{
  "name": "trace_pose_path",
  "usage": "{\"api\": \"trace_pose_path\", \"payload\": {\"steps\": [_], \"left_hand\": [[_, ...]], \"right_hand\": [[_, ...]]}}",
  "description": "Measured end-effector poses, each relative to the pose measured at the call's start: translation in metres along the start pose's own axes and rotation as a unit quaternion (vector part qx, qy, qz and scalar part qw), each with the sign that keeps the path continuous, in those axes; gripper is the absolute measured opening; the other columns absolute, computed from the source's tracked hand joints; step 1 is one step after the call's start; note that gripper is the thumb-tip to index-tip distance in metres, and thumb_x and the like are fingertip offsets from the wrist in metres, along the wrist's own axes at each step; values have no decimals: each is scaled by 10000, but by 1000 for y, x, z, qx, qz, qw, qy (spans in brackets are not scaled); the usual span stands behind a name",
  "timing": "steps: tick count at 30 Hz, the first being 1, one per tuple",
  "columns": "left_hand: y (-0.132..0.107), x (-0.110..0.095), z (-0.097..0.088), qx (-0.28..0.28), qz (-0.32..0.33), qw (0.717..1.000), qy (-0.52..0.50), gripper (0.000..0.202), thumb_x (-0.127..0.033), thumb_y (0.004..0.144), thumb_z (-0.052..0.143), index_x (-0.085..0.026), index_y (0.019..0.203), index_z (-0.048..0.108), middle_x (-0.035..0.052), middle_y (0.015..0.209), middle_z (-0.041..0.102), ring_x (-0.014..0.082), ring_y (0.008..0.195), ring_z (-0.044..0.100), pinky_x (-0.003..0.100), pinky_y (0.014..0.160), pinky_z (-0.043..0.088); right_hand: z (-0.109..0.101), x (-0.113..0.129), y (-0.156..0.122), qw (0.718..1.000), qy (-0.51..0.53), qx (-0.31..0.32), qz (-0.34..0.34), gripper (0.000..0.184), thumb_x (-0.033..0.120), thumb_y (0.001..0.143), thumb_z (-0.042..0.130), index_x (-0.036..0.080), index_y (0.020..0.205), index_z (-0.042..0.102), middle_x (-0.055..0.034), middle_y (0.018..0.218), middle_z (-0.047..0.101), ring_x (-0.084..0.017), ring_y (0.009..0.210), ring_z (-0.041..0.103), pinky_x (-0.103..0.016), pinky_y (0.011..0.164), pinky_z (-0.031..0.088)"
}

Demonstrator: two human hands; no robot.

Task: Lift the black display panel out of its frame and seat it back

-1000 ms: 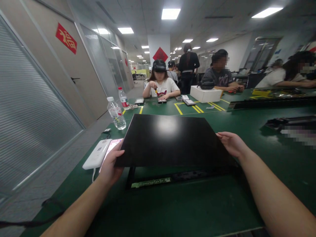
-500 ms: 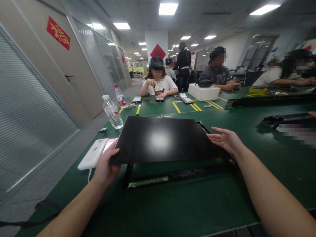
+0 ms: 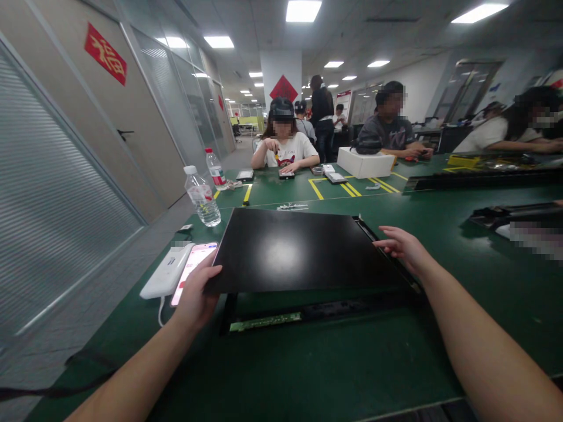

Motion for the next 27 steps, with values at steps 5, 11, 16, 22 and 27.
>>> {"api": "trace_pose_path", "payload": {"steps": [5, 11, 16, 22, 27], "left_hand": [[-3, 12, -4, -31, -28, 999, 29, 596, -257, 647, 779, -170, 1235, 733, 63, 1149, 782, 307, 1034, 717, 295, 728, 571], [-8, 19, -2, -45, -71, 996, 33, 638, -239, 627, 794, -158, 1256, 724, 73, 1069, 800, 300, 944, 741, 301, 677, 567], [-5, 25, 1, -10, -63, 998, 27, 585, -261, 647, 821, -173, 1220, 745, 90, 1090, 800, 321, 979, 741, 309, 699, 577], [-1, 33, 0, 23, -67, 997, 31, 580, -264, 704, 801, -187, 1273, 723, 72, 1047, 810, 314, 993, 744, 320, 737, 584], [-1, 37, -1, 29, -81, 995, 41, 574, -256, 709, 791, -181, 1273, 713, 68, 1046, 811, 302, 980, 750, 311, 725, 579]], "right_hand": [[-11, 3, 4, 998, -37, -39, -25, 309, 342, 735, 690, 177, 996, 680, -77, 653, 723, -114, 446, 482, -208, 417, 274], [-13, 8, 0, 996, -60, -64, -33, 241, 310, 749, 676, 165, 940, 698, -82, 621, 711, -110, 441, 494, -203, 419, 301], [-14, 8, 1, 995, -64, -66, -34, 181, 291, 761, 675, 181, 903, 702, -61, 608, 707, -104, 434, 486, -196, 411, 317], [-21, 1, 8, 994, -77, -73, -36, 179, 309, 749, 700, 191, 883, 699, -74, 648, 728, -108, 449, 492, -191, 411, 321], [-25, -1, 13, 993, -86, -73, -39, 212, 326, 738, 687, 187, 898, 686, -82, 656, 728, -120, 465, 497, -208, 420, 309]]}}
Point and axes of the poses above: each hand's wrist, its own y-axis towards the middle knuckle, its own z-axis out of the palm, x = y × z, the point moved 9 cm from there along y, towards the middle knuckle
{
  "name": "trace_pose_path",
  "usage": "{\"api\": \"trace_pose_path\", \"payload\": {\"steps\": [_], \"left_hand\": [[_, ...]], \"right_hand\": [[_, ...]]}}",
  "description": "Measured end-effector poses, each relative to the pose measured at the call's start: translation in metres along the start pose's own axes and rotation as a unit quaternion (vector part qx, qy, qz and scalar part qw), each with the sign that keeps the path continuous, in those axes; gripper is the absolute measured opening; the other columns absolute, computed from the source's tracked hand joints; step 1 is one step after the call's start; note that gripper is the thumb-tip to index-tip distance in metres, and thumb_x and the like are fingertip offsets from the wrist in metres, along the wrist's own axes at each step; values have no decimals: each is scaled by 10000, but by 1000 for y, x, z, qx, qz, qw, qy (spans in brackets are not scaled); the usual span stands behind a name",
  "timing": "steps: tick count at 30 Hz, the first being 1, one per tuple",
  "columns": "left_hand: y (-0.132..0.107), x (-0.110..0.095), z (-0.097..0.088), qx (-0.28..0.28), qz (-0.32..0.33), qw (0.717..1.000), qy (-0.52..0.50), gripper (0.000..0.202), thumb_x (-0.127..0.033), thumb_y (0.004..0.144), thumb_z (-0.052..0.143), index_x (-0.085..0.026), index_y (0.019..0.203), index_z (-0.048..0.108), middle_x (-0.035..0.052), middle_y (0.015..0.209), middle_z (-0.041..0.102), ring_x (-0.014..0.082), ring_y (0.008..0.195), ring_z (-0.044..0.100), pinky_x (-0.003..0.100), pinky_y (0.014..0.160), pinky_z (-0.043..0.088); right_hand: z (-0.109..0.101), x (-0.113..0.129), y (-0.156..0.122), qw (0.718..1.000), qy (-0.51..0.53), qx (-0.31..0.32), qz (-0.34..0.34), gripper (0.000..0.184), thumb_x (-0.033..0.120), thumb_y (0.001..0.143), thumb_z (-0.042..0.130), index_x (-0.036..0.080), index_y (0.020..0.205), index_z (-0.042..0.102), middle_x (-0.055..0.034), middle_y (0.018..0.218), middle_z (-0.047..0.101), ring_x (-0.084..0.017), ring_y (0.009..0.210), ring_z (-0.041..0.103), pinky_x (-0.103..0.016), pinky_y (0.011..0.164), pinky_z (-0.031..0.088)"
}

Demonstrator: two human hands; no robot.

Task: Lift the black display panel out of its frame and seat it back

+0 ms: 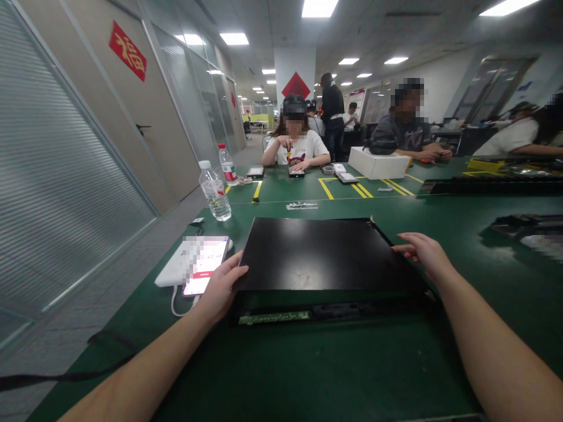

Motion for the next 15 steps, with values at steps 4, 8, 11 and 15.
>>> {"api": "trace_pose_path", "payload": {"steps": [4, 8, 11, 15], "left_hand": [[0, 1, 3, 9, -24, 1000, 5, 589, -233, 688, 787, -182, 1269, 707, 76, 1112, 799, 311, 1055, 732, 328, 785, 581], [-1, -5, 5, -8, -46, 999, 17, 514, -187, 647, 777, -177, 1161, 759, 77, 1119, 797, 320, 1099, 715, 316, 775, 580], [-1, -8, 5, -12, -54, 998, 4, 442, -181, 673, 762, -159, 1114, 775, 88, 1105, 799, 314, 1071, 725, 305, 735, 581], [2, -4, 0, -22, -66, 997, -15, 423, -146, 717, 718, -131, 1137, 764, 110, 1116, 795, 297, 1025, 742, 287, 669, 576]], "right_hand": [[1, 0, 1, 999, -39, -1, -7, 240, 364, 756, 644, 185, 914, 672, -80, 658, 723, -135, 494, 528, -234, 460, 334], [2, 1, 2, 996, -82, 0, -24, 247, 404, 771, 616, 209, 912, 672, -81, 696, 731, -171, 559, 582, -269, 493, 371], [1, -1, 4, 994, -102, 0, -30, 253, 423, 782, 605, 221, 913, 680, -81, 717, 737, -172, 554, 570, -285, 505, 390], [1, 1, 4, 992, -117, 4, -54, 306, 446, 782, 603, 197, 934, 697, -97, 724, 732, -185, 570, 597, -296, 516, 406]]}}
Point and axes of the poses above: each hand's wrist, its own y-axis towards the middle knuckle, its own z-axis out of the palm, x = y × z, the point moved 9 cm from there along y, towards the middle knuckle
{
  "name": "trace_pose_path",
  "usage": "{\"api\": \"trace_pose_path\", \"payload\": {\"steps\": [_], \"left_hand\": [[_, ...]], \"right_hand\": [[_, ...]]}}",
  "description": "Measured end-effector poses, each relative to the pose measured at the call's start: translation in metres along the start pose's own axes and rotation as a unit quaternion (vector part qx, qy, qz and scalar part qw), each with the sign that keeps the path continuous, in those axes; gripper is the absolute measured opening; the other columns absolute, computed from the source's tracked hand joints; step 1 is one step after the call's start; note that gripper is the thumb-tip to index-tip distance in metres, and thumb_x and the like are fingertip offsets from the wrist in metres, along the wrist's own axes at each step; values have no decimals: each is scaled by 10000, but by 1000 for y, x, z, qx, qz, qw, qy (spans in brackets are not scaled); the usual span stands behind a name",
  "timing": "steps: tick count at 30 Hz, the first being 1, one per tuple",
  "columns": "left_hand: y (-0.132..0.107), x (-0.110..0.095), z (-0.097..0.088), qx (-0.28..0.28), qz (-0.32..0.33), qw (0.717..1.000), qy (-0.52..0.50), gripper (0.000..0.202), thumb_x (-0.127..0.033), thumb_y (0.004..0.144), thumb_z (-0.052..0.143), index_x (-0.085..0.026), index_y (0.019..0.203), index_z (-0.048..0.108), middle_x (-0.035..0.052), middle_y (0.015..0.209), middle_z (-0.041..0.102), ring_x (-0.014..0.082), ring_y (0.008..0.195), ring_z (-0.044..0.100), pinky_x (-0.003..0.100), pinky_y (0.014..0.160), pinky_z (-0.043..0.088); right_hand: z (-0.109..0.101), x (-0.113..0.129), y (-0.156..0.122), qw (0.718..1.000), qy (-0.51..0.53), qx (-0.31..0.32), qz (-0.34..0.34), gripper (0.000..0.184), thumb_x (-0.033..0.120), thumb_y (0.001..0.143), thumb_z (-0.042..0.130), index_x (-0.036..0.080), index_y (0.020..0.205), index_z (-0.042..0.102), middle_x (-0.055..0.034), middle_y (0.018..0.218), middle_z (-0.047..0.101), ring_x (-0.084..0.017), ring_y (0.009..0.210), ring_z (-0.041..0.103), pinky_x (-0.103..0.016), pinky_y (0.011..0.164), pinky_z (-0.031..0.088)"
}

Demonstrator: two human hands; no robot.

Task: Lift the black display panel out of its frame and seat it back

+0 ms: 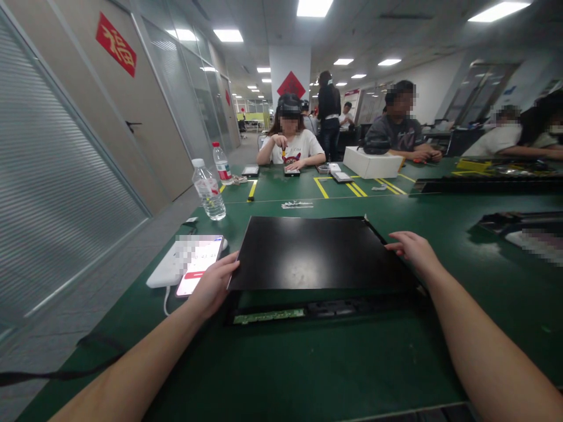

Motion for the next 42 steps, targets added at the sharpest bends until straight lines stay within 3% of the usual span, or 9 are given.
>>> {"api": "trace_pose_path", "payload": {"steps": [5, 10, 27, 32, 42], "left_hand": [[3, 4, -4, -20, -6, 1000, -5, 521, -104, 744, 685, -119, 1264, 694, 123, 1136, 788, 284, 1019, 746, 278, 638, 575], [4, 4, -5, -30, 3, 999, -17, 661, -78, 724, 701, -130, 1374, 590, 115, 1158, 779, 288, 1121, 716, 319, 818, 598], [3, 6, -5, -32, -3, 999, 14, 639, -99, 691, 725, -124, 1324, 638, 113, 1104, 798, 302, 1126, 719, 350, 937, 570], [2, 3, 2, -4, 10, 1000, 10, 649, -117, 648, 761, -131, 1290, 667, 123, 1161, 783, 328, 1178, 690, 372, 954, 568], [3, 3, 1, -5, 31, 999, 6, 619, -148, 617, 792, -126, 1225, 678, 137, 1115, 785, 343, 1174, 686, 392, 952, 574]], "right_hand": [[0, 0, -3, 1000, -2, -2, 28, 328, 427, 778, 591, 180, 967, 697, -101, 743, 741, -188, 608, 610, -295, 566, 429], [-1, 2, -3, 999, -20, -7, 25, 328, 422, 763, 587, 179, 953, 701, -104, 768, 755, -191, 616, 602, -303, 587, 435], [-4, 2, 3, 987, -162, -13, -13, 327, 455, 779, 566, 214, 930, 729, -74, 807, 770, -239, 743, 656, -342, 711, 451], [-2, 8, -1, 982, -189, -9, -11, 307, 410, 772, 571, 215, 927, 751, -69, 802, 770, -240, 759, 669, -334, 701, 453], [-1, 10, 2, 968, -240, -18, -65, 200, 345, 736, 633, 248, 846, 770, -46, 777, 764, -251, 832, 700, -317, 698, 477]]}}
Point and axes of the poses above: each hand's wrist, its own y-axis towards the middle knuckle, its own z-axis out of the palm, x = y × z, the point moved 9 cm from there along y, towards the middle knuckle
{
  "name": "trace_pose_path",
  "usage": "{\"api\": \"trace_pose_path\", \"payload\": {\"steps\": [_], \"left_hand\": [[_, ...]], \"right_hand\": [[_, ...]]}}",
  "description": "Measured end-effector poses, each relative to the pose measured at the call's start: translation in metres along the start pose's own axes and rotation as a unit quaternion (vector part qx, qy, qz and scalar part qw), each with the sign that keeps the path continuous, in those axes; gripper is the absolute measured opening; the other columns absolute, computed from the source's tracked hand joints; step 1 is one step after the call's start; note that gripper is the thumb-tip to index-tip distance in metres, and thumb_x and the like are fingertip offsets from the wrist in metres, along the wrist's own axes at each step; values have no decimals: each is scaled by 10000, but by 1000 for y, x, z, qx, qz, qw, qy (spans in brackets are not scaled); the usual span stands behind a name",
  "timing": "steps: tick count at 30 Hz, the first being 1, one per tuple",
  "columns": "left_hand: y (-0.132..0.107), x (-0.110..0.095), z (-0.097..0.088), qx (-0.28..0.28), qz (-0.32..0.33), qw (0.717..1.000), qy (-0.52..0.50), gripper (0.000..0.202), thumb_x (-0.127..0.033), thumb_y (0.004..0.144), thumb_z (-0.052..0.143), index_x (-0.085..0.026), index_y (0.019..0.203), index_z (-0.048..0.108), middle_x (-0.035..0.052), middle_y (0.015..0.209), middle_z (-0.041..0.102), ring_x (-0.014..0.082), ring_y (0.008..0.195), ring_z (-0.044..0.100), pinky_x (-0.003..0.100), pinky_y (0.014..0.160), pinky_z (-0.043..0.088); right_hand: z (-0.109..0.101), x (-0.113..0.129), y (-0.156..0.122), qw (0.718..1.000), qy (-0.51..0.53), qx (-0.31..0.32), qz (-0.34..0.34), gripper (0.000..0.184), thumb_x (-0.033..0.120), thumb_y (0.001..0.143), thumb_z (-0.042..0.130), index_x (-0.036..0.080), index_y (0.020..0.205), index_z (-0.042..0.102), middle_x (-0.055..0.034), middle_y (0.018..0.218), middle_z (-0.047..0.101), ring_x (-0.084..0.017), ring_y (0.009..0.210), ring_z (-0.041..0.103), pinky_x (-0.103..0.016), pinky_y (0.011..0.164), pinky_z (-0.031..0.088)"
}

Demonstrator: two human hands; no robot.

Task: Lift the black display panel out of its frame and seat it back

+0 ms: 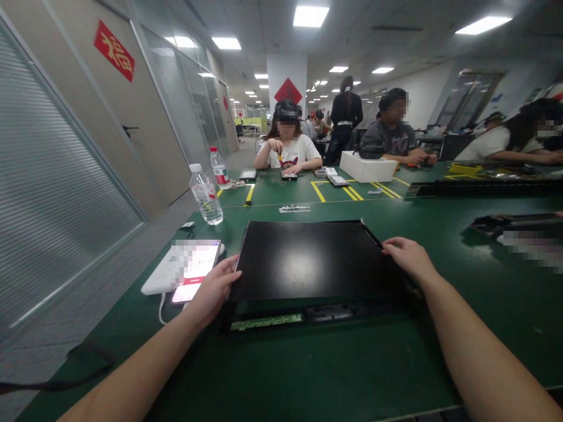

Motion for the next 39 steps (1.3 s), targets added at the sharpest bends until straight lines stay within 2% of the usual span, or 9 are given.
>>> {"api": "trace_pose_path", "payload": {"steps": [11, 18, 27, 35, 39], "left_hand": [[5, 5, -4, 21, 19, 1000, 8, 613, -204, 649, 844, -174, 1230, 650, 116, 1206, 760, 332, 1163, 696, 396, 942, 573], [3, 5, -5, 16, 23, 999, 39, 625, -260, 643, 874, -187, 1216, 636, 113, 1165, 770, 335, 1125, 712, 407, 920, 575], [2, 4, -5, 11, 29, 998, 58, 687, -322, 607, 906, -169, 1214, 623, 123, 1134, 768, 338, 1099, 715, 435, 942, 549], [4, 5, -6, 10, 40, 997, 58, 622, -309, 585, 911, -170, 1129, 642, 105, 1063, 775, 329, 1058, 727, 423, 920, 554], [5, 6, -7, 10, 51, 997, 58, 610, -323, 620, 899, -188, 1160, 648, 98, 1071, 775, 328, 1072, 722, 432, 931, 558]], "right_hand": [[1, 4, -3, 999, -28, 17, 8, 226, 334, 779, 606, 237, 889, 778, -59, 837, 769, -260, 861, 690, -327, 719, 463], [0, 7, -5, 1000, -21, 15, 0, 232, 340, 782, 599, 240, 896, 775, -55, 876, 775, -257, 858, 687, -333, 729, 473], [0, 5, -4, 1000, -15, 6, 1, 224, 356, 768, 611, 247, 873, 775, -43, 835, 778, -259, 886, 706, -332, 746, 487], [0, 6, -3, 999, -41, 17, -4, 206, 319, 769, 613, 247, 870, 778, -49, 882, 780, -273, 924, 693, -347, 777, 487], [2, 2, -1, 999, -30, 14, -4, 207, 309, 753, 620, 239, 872, 774, -46, 870, 779, -261, 894, 696, -340, 758, 490]]}}
Point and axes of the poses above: each hand's wrist, its own y-axis towards the middle knuckle, its own z-axis out of the palm, x = y × z, the point moved 9 cm from there along y, towards the middle knuckle
